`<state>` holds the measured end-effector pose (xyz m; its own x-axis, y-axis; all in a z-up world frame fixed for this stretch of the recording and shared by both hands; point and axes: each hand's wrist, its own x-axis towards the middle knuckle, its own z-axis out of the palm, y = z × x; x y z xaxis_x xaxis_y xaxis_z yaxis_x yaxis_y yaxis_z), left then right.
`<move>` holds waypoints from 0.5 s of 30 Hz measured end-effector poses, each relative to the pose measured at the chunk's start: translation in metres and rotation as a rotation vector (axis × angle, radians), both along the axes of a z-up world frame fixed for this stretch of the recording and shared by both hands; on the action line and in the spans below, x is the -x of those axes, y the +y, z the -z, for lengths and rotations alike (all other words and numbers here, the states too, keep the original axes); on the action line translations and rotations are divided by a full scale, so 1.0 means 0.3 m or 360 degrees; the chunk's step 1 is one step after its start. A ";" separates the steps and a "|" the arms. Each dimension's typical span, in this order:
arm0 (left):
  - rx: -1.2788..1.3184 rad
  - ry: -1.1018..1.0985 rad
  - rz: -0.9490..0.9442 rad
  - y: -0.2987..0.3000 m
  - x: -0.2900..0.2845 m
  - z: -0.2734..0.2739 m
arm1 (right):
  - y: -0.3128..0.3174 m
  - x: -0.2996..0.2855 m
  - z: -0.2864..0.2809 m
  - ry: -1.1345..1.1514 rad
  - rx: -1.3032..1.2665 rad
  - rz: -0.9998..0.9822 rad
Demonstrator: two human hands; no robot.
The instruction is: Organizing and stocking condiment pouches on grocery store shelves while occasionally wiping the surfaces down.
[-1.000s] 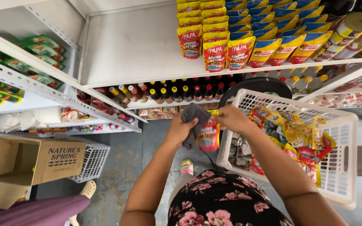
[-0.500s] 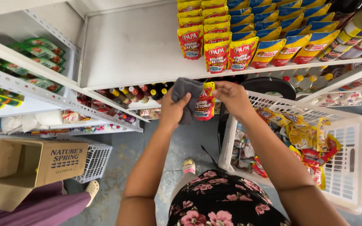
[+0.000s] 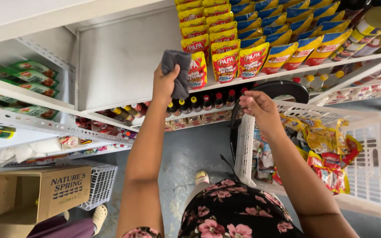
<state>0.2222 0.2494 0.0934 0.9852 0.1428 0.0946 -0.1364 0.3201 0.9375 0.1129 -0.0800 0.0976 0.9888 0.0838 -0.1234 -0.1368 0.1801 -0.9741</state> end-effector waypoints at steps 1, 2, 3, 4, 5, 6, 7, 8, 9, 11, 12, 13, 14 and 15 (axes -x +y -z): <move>0.0004 0.0010 0.0010 0.007 -0.023 0.026 | -0.009 0.016 0.009 0.0010 0.0004 0.0010; -0.0023 -0.0029 0.0028 0.016 -0.061 0.040 | -0.014 0.017 0.012 -0.0003 -0.0029 0.0012; -0.0051 -0.0068 0.0046 0.025 -0.098 0.053 | -0.019 0.020 0.014 -0.0017 -0.0063 0.0013; -0.0051 -0.0071 0.0056 0.025 -0.114 0.050 | -0.024 0.024 0.015 -0.0020 -0.0063 0.0023; -0.0061 -0.0017 0.0048 0.024 -0.130 0.047 | -0.029 0.029 0.016 -0.0018 -0.0038 0.0037; -0.0069 0.0042 0.0038 0.022 -0.140 0.048 | -0.036 0.039 0.019 -0.0012 -0.0011 0.0051; -0.0068 0.0043 0.0047 0.023 -0.153 0.065 | -0.040 0.045 0.021 -0.0011 -0.0010 0.0060; -0.0069 0.0036 0.0065 0.023 -0.169 0.080 | -0.046 0.049 0.021 -0.0010 -0.0022 0.0067; -0.0069 0.0028 0.0084 0.022 -0.185 0.094 | -0.052 0.054 0.022 -0.0008 -0.0034 0.0075; -0.0081 0.0011 0.0102 0.015 -0.211 0.126 | -0.061 0.059 0.025 -0.0012 -0.0031 0.0095; -0.0095 0.0001 0.0108 0.014 -0.222 0.142 | -0.065 0.063 0.027 -0.0008 -0.0030 0.0103; -0.0096 -0.0003 0.0115 0.008 -0.229 0.146 | -0.068 0.064 0.024 -0.0012 -0.0031 0.0110; -0.0100 0.0001 0.0107 0.003 -0.230 0.154 | -0.071 0.070 0.023 0.0011 -0.0025 0.0123; -0.0105 0.0006 0.0099 -0.003 -0.232 0.162 | -0.075 0.075 0.022 0.0034 -0.0018 0.0136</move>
<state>0.2919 0.2484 0.0448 0.9923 0.0748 0.0983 -0.1148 0.2656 0.9572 0.0905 -0.1024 0.0910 0.9896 0.0005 -0.1439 -0.1410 0.2032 -0.9689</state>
